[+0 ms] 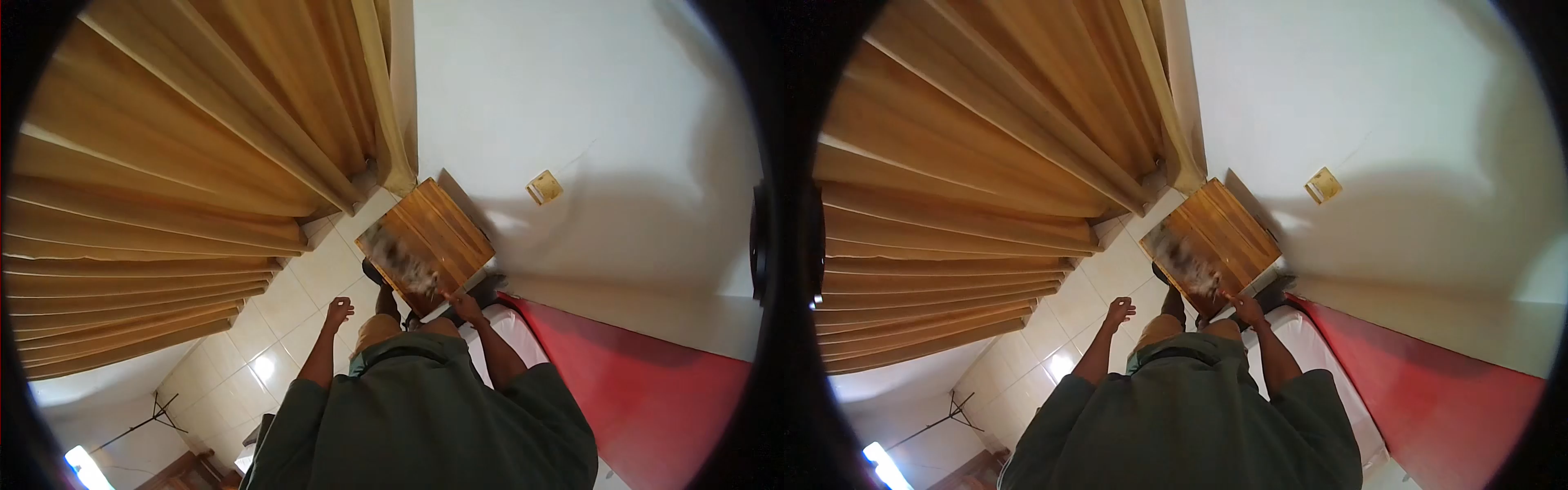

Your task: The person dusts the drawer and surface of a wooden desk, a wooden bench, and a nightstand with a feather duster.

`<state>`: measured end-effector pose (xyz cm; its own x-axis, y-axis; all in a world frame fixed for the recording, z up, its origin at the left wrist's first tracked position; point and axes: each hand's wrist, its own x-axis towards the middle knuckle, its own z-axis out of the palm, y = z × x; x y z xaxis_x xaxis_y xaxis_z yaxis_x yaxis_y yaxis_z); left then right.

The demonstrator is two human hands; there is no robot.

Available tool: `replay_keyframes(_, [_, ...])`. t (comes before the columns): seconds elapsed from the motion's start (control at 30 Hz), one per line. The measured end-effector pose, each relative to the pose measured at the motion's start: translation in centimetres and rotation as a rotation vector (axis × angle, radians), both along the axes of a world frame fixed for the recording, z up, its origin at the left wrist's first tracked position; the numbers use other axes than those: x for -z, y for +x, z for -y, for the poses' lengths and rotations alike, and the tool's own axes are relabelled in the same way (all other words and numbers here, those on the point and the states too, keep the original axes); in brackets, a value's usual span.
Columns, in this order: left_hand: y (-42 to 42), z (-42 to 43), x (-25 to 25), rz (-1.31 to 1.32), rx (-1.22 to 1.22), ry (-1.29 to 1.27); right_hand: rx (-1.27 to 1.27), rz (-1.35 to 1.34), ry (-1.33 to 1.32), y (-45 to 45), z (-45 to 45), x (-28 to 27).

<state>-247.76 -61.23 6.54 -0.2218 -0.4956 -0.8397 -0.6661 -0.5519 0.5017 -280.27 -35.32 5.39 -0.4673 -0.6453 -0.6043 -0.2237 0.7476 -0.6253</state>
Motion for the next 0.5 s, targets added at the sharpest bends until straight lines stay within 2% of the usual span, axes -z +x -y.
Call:
replay_keyframes(0.03, [-0.1,-0.3,0.1,0.002,-0.007,0.012,-0.140,0.036,0.014,-0.5,-1.0,0.6])
replay_keyframes(0.13, [-0.4,-1.2,0.2,0.001,-0.028,0.031,0.170,0.039,-0.151,-0.6,-3.0,5.5])
replay_keyframes(0.23, [0.1,-2.4,0.7,0.001,-0.034,0.042,0.456,0.037,-0.097,0.2,-2.2,4.6])
replay_keyframes(0.33, [0.9,-3.2,1.4,0.017,-0.017,0.064,0.022,-0.035,0.000,-0.7,-2.3,3.4])
replay_keyframes(0.43, [1.5,-3.6,2.1,0.044,-0.021,0.081,-0.002,-0.060,-0.027,-1.7,-2.7,3.0])
replay_keyframes(0.5, [2.0,-3.8,2.4,0.026,-0.052,0.077,0.299,-0.112,-0.108,-0.9,-2.5,4.7])
